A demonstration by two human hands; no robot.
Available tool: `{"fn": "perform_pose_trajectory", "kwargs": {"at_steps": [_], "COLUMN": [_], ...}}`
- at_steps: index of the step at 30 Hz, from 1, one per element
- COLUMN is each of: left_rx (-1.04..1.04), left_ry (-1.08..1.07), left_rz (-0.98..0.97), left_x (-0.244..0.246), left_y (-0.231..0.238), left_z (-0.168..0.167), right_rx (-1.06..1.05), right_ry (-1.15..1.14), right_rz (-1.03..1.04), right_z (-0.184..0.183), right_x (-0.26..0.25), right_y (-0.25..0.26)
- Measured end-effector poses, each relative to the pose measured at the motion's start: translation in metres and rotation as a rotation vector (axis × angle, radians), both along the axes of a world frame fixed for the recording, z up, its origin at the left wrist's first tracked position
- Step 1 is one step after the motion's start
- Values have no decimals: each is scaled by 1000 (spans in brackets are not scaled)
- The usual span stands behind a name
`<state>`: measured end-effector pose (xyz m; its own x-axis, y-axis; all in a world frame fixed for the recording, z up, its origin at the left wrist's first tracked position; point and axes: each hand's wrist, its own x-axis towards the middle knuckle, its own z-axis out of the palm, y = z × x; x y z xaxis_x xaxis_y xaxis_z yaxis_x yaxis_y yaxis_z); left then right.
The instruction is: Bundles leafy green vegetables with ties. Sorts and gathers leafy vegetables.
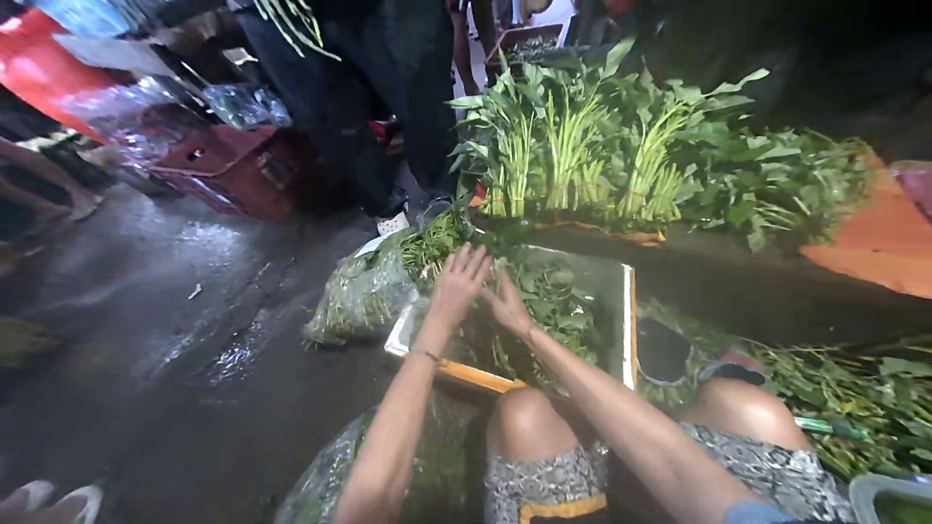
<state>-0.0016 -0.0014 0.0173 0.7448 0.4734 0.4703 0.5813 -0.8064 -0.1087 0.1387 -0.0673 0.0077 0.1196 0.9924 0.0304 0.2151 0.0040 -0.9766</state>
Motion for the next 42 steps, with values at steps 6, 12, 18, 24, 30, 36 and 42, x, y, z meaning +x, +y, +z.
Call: {"fn": "perform_pose_trajectory", "kwargs": {"at_steps": [6,12,18,24,30,36,42], "left_rx": [-236,-693,-1084,-1098,-1003,-836,-868], "left_ry": [254,-233,-1068,-1257,-1146,-886,-266], "left_rz": [-61,346,300,94,-21,-72,-111], "left_x": [-24,-61,-40,38,111,136,171], "left_y": [16,25,-7,-46,-85,-87,-134], "left_z": [56,161,164,120,73,42,24], "right_rx": [64,153,338,360,297,345,234], "right_ry": [211,411,468,662,780,665,-35], "right_rz": [-159,-282,-296,-374,-365,-360,-591], "right_z": [27,69,103,108,90,88,100], "right_x": [35,117,164,177,205,221,247], "right_y": [-26,-30,-40,-50,-36,-45,-59]}}
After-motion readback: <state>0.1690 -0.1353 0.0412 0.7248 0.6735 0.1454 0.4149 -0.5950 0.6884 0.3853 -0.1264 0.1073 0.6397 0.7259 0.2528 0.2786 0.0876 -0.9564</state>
